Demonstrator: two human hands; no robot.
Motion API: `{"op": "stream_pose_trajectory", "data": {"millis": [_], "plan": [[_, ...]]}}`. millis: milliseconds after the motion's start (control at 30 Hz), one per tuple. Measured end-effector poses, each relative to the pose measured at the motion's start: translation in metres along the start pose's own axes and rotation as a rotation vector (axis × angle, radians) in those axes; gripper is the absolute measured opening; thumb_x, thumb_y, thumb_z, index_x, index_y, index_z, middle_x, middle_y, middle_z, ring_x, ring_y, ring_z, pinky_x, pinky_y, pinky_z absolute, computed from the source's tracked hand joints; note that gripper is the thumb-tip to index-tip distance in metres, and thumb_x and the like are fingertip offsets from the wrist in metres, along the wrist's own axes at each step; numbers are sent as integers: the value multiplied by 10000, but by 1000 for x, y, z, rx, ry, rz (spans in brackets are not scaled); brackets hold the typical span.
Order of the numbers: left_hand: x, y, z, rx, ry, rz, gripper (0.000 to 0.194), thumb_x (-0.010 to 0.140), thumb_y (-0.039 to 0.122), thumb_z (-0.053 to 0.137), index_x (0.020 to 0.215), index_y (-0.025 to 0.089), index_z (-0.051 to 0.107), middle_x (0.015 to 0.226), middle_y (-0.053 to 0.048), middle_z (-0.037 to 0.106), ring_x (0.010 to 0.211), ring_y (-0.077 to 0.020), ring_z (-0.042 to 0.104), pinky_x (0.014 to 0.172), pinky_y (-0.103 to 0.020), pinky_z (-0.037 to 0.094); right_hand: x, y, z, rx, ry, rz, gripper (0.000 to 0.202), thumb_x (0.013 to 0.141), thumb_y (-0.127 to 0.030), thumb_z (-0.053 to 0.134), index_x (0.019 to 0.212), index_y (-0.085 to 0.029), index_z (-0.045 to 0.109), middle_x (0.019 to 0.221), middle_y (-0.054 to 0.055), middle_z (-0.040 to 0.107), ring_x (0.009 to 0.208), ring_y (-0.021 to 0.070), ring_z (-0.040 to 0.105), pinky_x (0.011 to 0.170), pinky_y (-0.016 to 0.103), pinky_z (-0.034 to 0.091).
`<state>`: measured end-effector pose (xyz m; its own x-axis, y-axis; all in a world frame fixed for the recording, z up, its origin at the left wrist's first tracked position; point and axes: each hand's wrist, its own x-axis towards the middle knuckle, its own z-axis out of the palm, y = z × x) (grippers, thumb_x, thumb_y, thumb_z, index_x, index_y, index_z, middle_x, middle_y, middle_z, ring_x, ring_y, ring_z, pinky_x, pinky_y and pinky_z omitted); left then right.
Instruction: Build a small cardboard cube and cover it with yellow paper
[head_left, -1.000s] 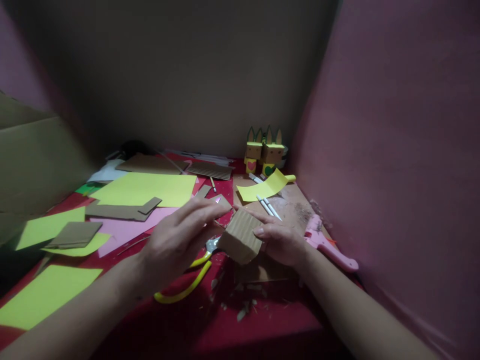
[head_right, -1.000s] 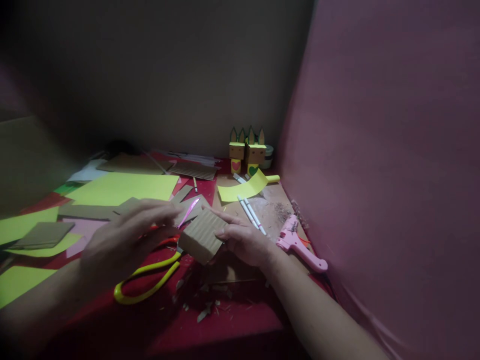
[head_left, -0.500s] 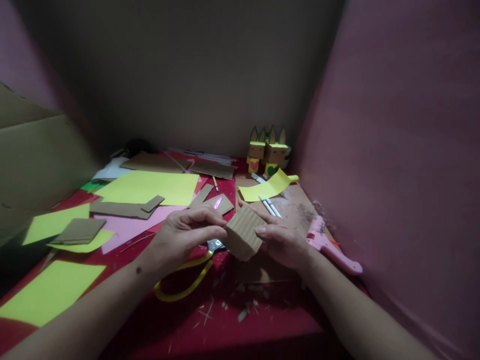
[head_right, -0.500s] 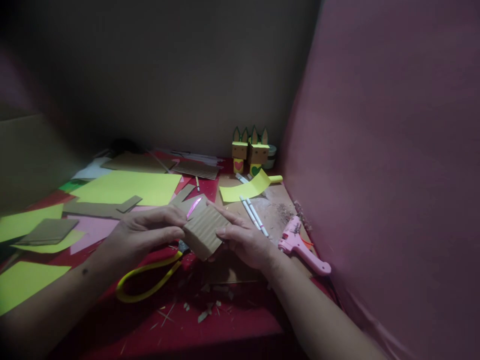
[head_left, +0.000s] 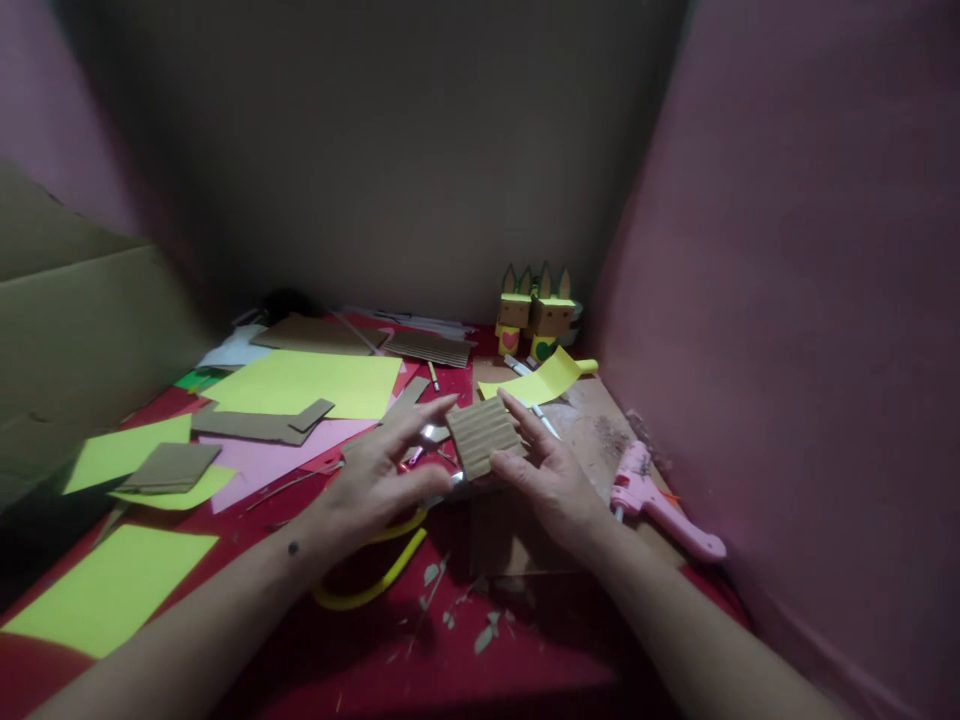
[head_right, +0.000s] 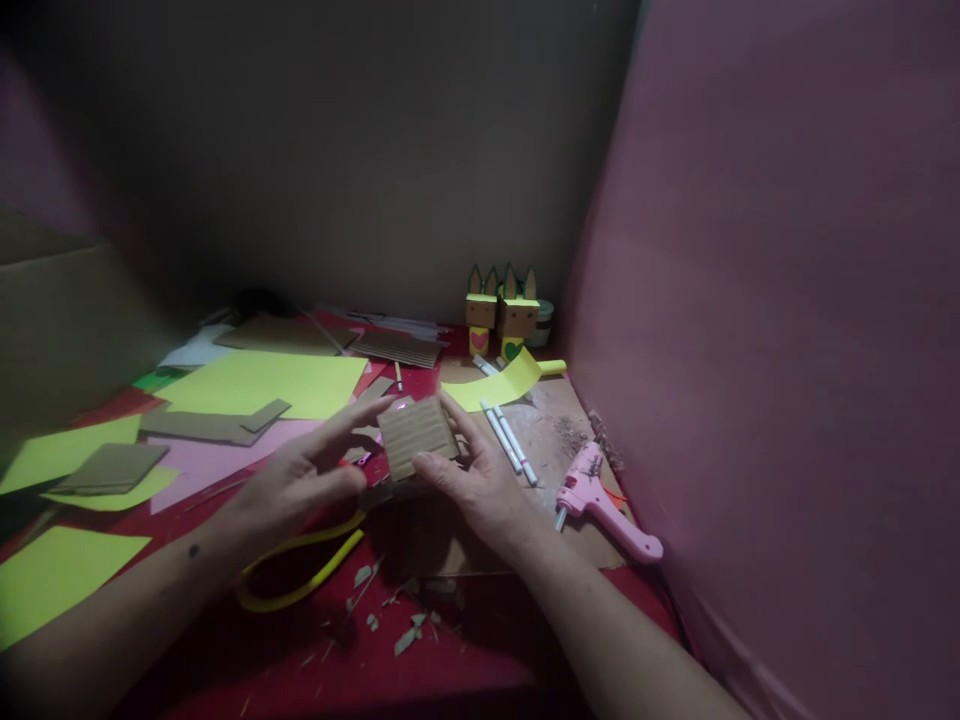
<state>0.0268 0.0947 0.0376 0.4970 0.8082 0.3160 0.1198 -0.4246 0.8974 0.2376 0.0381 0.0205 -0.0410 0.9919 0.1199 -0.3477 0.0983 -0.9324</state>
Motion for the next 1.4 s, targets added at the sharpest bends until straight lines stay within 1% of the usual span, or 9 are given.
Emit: {"op": "stream_pose_trajectory", "data": {"millis": [100, 200, 267, 433, 567, 767, 1167, 1267, 1400], "plan": [[0, -5, 13, 63, -42, 26, 1045, 664, 365, 938, 1563, 239, 419, 1603, -194, 446, 1349, -381, 557, 1114, -541, 495, 0, 2, 3, -55, 35, -45, 811, 754, -356, 905, 1484, -340, 551, 1333, 53, 669, 1143, 224, 663, 1003, 376, 541], [5, -5, 19, 18, -7, 27, 879, 753, 345, 864, 1496, 202, 416, 1520, -209, 512, 1303, -349, 602, 1113, -534, 492, -2, 0, 1, -27, -55, -56, 804, 745, -287, 914, 1465, -351, 560, 1318, 41, 689, 1196, 217, 654, 1032, 358, 522], [11, 0, 13, -85, -49, 4, 752, 777, 312, 839, 1423, 209, 469, 1401, -172, 618, 1232, -314, 656, 1064, -477, 535, -1, -3, -2, 44, -70, -47, 703, 766, -297, 892, 1408, -359, 613, 1303, 38, 691, 1131, 211, 681, 935, 343, 572], [27, 16, -9, -273, -214, -83, 721, 685, 142, 872, 1331, 265, 578, 1294, -91, 725, 1187, -268, 700, 990, -364, 576, 8, -12, -12, 110, 166, -111, 353, 763, -483, 856, 970, -205, 786, 961, 61, 754, 739, 165, 694, 665, 308, 598], [35, 10, -17, -356, -289, -126, 771, 633, 48, 850, 1344, 266, 649, 1286, -105, 746, 1201, -298, 697, 926, -324, 592, 16, -12, -16, 69, 287, -94, 444, 667, -573, 886, 673, -177, 686, 577, 12, 664, 498, 136, 614, 464, 249, 498], [30, -12, -18, -648, -338, -230, 833, 590, -13, 781, 1360, 284, 671, 1251, -101, 763, 1103, -284, 742, 924, -360, 605, 17, -9, -14, 78, 308, -32, 472, 592, -568, 914, 649, -170, 667, 521, -16, 621, 441, 113, 578, 388, 209, 429], [29, -28, -35, -782, -323, -207, 704, 532, 101, 803, 1232, 173, 773, 1216, -155, 792, 1078, -347, 761, 901, -386, 619, 13, -11, -11, -8, 280, -67, 358, 591, -388, 925, 573, -181, 633, 475, -11, 624, 430, 99, 535, 420, 209, 406], [29, -27, -37, -796, -303, -233, 741, 490, 75, 781, 1227, 157, 783, 1170, -160, 807, 1023, -368, 772, 874, -395, 624, 15, -12, -11, -19, 277, -70, 419, 580, -441, 940, 564, -186, 607, 472, -27, 600, 423, 94, 523, 406, 203, 396], [31, -28, -38, -778, -269, -240, 778, 491, 2, 780, 1247, 185, 780, 1190, -129, 804, 1071, -304, 753, 883, -297, 604, 22, -19, -6, -6, 222, -57, 547, 624, -573, 907, 523, -202, 519, 443, -66, 486, 372, 92, 502, 344, 196, 335]]}}
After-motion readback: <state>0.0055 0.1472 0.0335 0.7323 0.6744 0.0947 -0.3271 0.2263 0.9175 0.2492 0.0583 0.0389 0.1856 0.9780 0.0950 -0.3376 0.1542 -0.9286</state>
